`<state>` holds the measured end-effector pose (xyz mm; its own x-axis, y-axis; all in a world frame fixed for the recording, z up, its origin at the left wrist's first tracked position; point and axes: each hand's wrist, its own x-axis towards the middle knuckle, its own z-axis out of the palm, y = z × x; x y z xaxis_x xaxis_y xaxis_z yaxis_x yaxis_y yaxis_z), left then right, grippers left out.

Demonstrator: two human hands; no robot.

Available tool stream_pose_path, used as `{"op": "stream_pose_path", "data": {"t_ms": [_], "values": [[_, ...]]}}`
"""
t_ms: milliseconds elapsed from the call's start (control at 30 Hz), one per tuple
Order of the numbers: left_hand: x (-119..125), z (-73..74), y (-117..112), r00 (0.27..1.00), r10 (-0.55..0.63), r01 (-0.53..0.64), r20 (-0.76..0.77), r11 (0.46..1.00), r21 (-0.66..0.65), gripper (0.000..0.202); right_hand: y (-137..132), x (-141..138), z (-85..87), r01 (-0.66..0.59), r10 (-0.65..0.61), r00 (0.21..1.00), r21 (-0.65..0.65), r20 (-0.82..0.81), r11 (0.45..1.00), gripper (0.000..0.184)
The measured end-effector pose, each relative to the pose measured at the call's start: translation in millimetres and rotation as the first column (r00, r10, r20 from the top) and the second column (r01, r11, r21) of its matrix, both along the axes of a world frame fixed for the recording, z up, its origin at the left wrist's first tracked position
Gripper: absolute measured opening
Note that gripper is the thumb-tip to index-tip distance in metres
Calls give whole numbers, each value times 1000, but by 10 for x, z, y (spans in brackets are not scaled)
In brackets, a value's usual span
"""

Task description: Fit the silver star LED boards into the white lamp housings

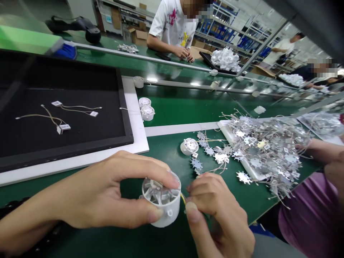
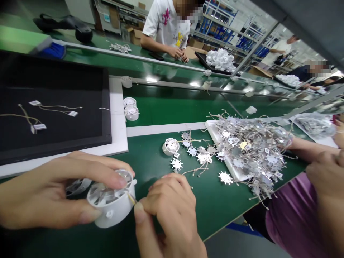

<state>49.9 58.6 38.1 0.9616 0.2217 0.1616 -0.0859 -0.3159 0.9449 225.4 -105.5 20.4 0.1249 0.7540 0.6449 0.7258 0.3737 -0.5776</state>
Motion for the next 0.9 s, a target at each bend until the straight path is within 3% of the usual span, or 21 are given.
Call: {"op": "stream_pose_path", "data": {"t_ms": [200, 367, 500, 600, 767, 900], "values": [[-15, -29, -5, 999, -13, 16, 47, 999, -46, 43, -7, 34, -20, -38, 37, 999, -23, -26, 999, 21], [-41, -23, -3, 999, -2, 6, 54, 997, -74, 44, -54, 55, -73, 7, -9, 997, -27, -73, 1000, 11], [-47, -12, -7, 998, -60, 55, -34, 990, -131, 36, -36, 72, -33, -21, 24, 997, -42, 70, 999, 34], [-38, -10, -31, 995, -38, 18, -96, 978, -208, 40, 13, 80, 1, -82, 95, 976, -73, 196, 994, 39], [-43, -47, -99, 997, -38, 1, -66, 875, -484, 57, 50, 60, -13, -93, 104, 982, -78, 157, 993, 27], [-40, -61, -122, 995, -70, 17, -63, 789, -614, 62, 35, 20, -43, -72, 70, 995, 22, 75, 997, 23]]}}
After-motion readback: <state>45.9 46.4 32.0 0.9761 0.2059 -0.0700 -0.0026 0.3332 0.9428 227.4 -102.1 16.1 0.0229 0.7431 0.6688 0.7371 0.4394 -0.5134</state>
